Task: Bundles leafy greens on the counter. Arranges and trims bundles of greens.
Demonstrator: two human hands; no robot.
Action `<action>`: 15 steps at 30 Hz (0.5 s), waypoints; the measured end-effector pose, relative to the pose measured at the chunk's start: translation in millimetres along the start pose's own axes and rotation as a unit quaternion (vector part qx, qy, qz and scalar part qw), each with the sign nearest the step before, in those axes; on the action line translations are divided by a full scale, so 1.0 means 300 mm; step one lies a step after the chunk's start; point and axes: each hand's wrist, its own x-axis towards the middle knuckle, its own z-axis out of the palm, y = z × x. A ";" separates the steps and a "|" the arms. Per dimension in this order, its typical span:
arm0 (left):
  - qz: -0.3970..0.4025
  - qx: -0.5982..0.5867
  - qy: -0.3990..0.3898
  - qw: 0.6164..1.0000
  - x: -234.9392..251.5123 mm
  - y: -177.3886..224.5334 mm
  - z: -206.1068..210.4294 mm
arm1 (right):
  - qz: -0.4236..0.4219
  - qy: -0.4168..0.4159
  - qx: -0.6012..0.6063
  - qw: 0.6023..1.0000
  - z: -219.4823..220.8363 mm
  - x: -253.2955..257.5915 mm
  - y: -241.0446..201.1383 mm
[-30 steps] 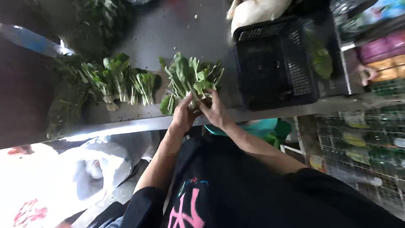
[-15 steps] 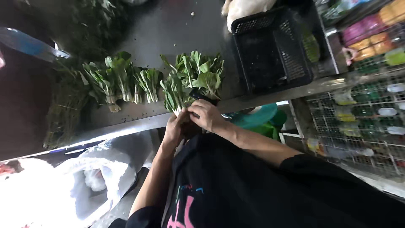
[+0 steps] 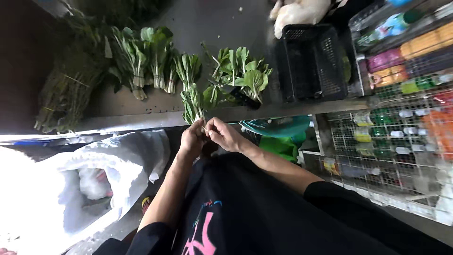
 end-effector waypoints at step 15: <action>0.066 -0.106 -0.067 0.990 0.018 -0.002 -0.054 | 0.108 -0.022 -0.099 0.989 0.099 -0.022 0.028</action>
